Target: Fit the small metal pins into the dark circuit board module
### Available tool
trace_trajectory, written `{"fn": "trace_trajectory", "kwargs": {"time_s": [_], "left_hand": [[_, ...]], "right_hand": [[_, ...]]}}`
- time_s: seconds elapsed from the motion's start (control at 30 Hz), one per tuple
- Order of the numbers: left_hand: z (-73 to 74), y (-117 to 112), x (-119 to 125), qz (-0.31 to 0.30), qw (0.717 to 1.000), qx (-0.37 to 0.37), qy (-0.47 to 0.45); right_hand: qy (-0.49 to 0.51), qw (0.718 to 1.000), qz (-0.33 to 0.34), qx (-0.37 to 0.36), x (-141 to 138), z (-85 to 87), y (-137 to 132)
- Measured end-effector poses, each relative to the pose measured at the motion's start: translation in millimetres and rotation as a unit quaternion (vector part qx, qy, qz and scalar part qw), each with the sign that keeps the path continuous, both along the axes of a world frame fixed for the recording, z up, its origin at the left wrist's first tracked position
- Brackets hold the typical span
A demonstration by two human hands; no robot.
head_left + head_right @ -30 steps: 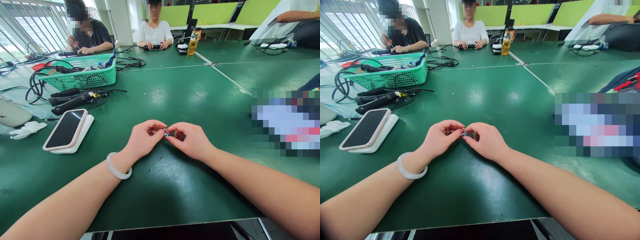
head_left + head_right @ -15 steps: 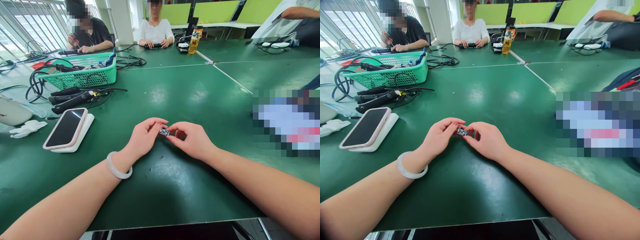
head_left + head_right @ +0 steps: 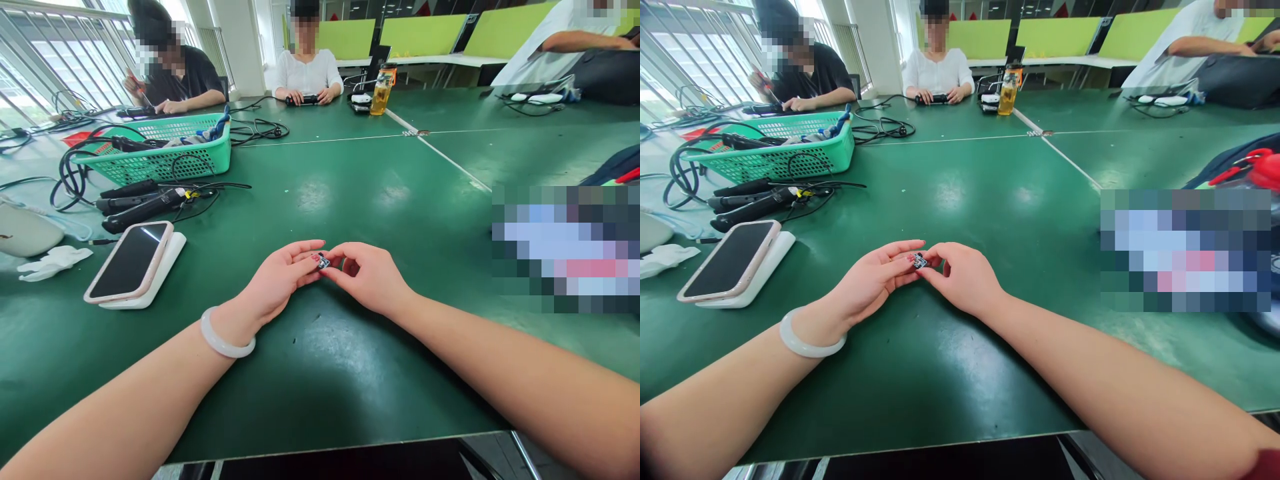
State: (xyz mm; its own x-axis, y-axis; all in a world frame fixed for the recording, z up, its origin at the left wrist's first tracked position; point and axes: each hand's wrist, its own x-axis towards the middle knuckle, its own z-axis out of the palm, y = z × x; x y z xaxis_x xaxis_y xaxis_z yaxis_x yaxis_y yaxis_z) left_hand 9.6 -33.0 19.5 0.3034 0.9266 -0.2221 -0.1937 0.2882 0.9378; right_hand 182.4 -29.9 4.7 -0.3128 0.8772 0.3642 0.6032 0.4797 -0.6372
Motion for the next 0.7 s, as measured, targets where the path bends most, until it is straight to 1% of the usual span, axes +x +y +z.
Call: {"fn": "trace_trajectory", "kwargs": {"time_s": [0.1,0.2,0.37,0.43,0.47,0.5,0.53,0.57,0.63,0.67,0.7], "left_hand": [[0.8,-3,3,0.009,0.999,0.005,0.031],[0.3,-4,4,0.004,0.999,0.009,0.044],[-1.0,0,-4,-0.006,0.998,0.021,0.056],[-0.4,5,-11,0.016,0.993,0.051,0.104],[0.1,8,-17,0.034,0.985,0.081,0.148],[0.5,12,-24,0.056,0.969,0.123,0.207],[1.0,17,-32,0.073,0.942,0.175,0.276],[1.5,22,-42,0.1,0.9,0.226,0.359],[2.4,32,-63,0.146,0.803,0.273,0.509],[2.8,37,-74,0.165,0.764,0.282,0.556],[3.1,41,-85,0.182,0.737,0.276,0.59]], "right_hand": [[-0.025,1.0,0.001,0.014,-3,-0.6,0],[-0.04,0.999,0.007,0.024,-4,-0.8,0],[-0.055,0.998,0.018,0.018,-4,-1.3,1],[-0.058,0.998,0.017,0.006,-3,-1.4,2],[-0.058,0.998,0.015,0.0,-2,-1.5,3],[-0.057,0.998,0.013,-0.006,-1,-1.6,4],[-0.055,0.998,0.011,-0.012,0,-1.6,4],[-0.053,0.998,0.01,-0.017,1,-1.6,5],[-0.05,0.998,0.009,-0.024,3,-1.7,6],[-0.049,0.998,0.009,-0.028,4,-1.6,6],[-0.048,0.998,0.008,-0.031,4,-1.5,6]]}}
